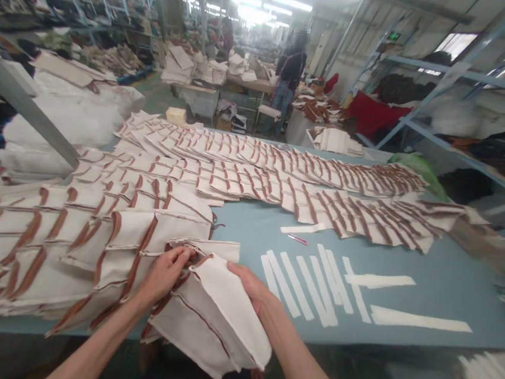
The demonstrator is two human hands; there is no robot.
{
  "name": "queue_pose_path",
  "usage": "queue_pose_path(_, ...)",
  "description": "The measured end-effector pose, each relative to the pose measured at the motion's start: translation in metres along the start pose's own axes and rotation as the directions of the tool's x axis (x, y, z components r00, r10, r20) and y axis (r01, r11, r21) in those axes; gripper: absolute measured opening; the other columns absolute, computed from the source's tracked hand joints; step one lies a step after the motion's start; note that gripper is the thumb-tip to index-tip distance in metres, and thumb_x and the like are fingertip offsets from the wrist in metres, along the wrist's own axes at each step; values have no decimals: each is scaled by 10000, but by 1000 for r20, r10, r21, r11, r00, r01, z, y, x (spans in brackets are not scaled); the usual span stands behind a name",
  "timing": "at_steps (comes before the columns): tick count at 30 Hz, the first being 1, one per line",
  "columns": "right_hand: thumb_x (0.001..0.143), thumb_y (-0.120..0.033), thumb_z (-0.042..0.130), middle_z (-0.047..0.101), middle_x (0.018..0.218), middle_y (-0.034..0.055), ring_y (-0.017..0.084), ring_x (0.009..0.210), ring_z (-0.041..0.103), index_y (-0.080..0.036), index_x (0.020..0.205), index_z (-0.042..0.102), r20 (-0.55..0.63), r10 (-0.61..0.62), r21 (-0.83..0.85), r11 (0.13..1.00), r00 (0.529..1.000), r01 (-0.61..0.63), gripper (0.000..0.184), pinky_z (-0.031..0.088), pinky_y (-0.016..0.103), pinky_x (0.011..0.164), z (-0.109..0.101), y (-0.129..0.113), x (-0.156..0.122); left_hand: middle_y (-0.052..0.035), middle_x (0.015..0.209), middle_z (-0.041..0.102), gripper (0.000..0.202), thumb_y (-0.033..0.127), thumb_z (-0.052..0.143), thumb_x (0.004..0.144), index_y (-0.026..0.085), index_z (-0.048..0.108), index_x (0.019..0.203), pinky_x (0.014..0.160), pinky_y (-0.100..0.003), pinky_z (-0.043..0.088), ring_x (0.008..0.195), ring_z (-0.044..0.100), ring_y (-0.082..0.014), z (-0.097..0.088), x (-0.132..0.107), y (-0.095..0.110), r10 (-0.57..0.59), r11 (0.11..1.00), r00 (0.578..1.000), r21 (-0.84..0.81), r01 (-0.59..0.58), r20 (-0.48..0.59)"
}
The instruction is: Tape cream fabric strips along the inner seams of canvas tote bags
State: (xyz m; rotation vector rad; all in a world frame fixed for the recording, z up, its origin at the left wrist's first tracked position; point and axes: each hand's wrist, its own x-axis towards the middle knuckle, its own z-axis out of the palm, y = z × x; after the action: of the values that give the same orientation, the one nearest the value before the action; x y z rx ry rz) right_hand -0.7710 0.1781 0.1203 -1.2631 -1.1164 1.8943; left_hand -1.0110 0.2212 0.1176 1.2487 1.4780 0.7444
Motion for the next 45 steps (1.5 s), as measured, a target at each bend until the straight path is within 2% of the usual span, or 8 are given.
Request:
queue_pose_path(7,690,-788,880,727,862,43,163,731,619,-171,1074,788,230,22,80,996,973,-42,733,478,266,697,2,-33,-55,-103,1172,814,437,578,692,1017,157,782,1093,1081,-527,563,1179,744,-306,3,-16,9,-5,999,998,-32,7,63)
queue_pose_path(11,799,-815,795,642,852,2,126,708,507,-175,1027,736,150,-94,54,995,984,87,682,383,231,635,3,-56,-71,-131,976,864,745,837,564,920,157,843,1037,811,-419,641,910,803,-341,0,-58,47,23,997,982,-73,-10,186)
queue_pose_path(15,974,-738,637,583,790,-8,148,730,490,-182,886,680,-17,-378,-249,898,925,363,564,408,255,669,9,-69,-84,-84,1205,847,545,684,583,1016,224,812,1200,1080,-379,552,1159,743,-320,-9,-105,71,175,984,984,19,-176,37)
queue_pose_path(23,1062,-289,568,777,793,10,172,666,686,-225,1005,761,-41,-734,-651,534,678,539,211,511,261,663,29,-68,-108,-70,1359,803,212,306,657,1024,285,810,1170,1140,-345,564,1231,768,-262,9,-140,54,670,729,712,367,-577,-212)
queue_pose_path(32,1128,-261,516,791,757,42,183,608,711,-222,1063,702,126,-877,-826,166,463,539,200,491,290,604,36,-59,-116,-31,964,818,124,286,679,933,254,784,990,855,-273,595,908,763,-234,12,-151,75,529,843,842,182,-506,-107)
queue_pose_path(36,1143,-363,498,730,690,40,185,577,649,-202,1011,704,191,-831,-828,149,522,540,293,414,320,582,46,-44,-117,2,804,776,257,415,602,974,236,772,906,709,-244,559,762,715,-213,8,-163,97,198,980,972,-33,-196,129)
queue_pose_path(42,1049,-663,554,591,723,-18,148,618,516,-203,1076,695,-93,-538,-420,784,838,457,482,388,272,583,62,-40,-128,-24,784,773,317,465,597,975,227,776,865,666,-250,567,751,712,-228,-6,-169,102,130,987,958,55,-149,256)
queue_pose_path(45,949,-578,694,521,725,-42,135,646,457,-211,956,622,-33,-365,-246,905,931,346,374,373,258,595,67,-61,-128,-21,780,795,268,412,620,945,224,782,844,678,-238,582,748,737,-225,-6,-171,104,169,980,955,63,-190,242)
